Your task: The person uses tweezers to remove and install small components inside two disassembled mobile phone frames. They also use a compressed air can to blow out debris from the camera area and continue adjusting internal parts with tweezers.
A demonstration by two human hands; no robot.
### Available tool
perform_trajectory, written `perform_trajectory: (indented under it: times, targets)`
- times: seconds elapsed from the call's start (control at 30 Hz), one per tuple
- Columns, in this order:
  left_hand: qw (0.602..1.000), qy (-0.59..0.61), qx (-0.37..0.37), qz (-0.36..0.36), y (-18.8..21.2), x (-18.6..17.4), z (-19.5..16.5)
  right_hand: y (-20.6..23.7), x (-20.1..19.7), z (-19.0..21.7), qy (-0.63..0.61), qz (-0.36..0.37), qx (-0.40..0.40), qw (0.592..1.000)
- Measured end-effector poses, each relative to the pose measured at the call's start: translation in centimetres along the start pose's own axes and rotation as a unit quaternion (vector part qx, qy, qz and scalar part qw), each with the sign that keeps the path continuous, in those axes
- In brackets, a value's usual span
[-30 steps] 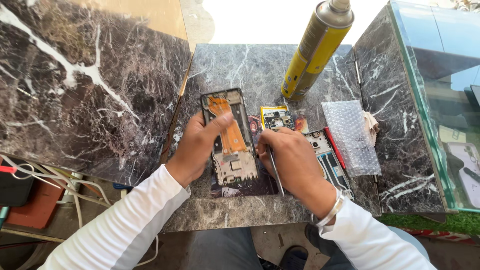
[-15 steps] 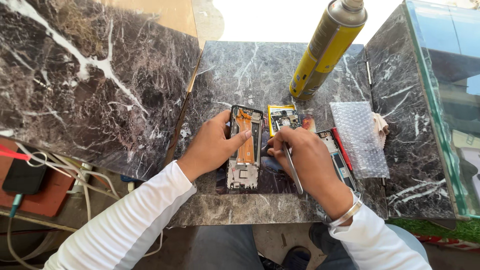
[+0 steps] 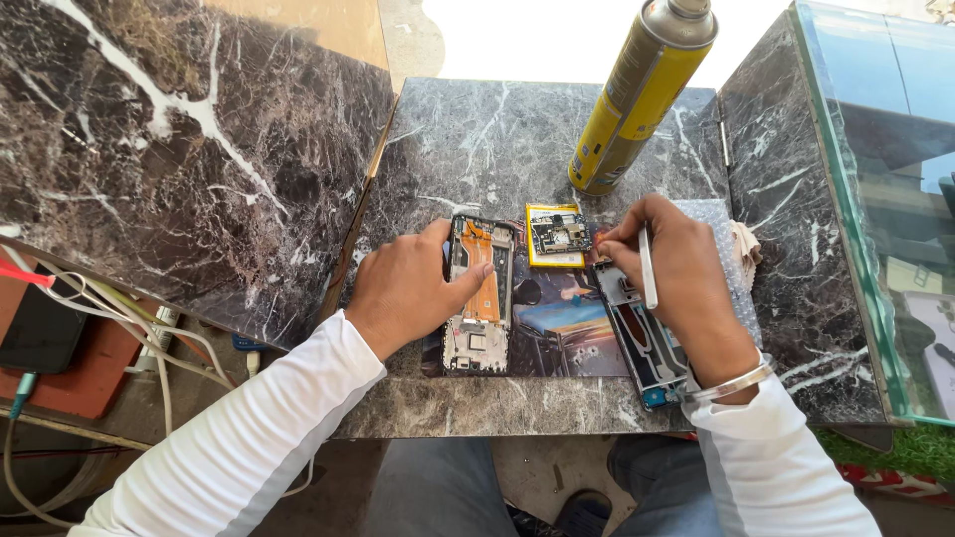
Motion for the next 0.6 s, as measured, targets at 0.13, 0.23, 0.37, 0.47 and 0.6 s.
perform_trajectory:
  times: [0.13,0.23,0.37,0.47,0.6]
  targets:
    - [0.999,-0.01,0.017,-0.029,0.1,0.2,-0.3,-0.4,0.7,-0.9,-0.021,0.003,-0.011,1.0]
    - [0.999,-0.012,0.016,-0.038,0.1,0.4,-0.1,-0.5,0.3,-0.6,-0.023,-0.027,-0.042,0.998]
    - [0.998,-0.032,0.009,-0.046,0.1,1.0,0.3,0.8,-0.8,0.7,-0.011,-0.075,-0.096,0.993]
    - [0.997,-0.049,0.009,-0.063,-0.1,1.5,0.5,3.1,-1.3,1.3,-0.075,-0.028,-0.115,0.99]
    - [0.995,-0.091,0.005,-0.047,-0.2,2.0,0.4,6.1,0.2,1.2,-0.154,0.077,-0.028,0.985]
Point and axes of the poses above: each hand's wrist, its own y-axis away from the middle knuckle, its own x-axis out of the palm, z = x × y, the point moved 4 cm from there along -y, towards the middle knuckle, and after that the axes turned 12 degrees about x, right-handed, at the moved point
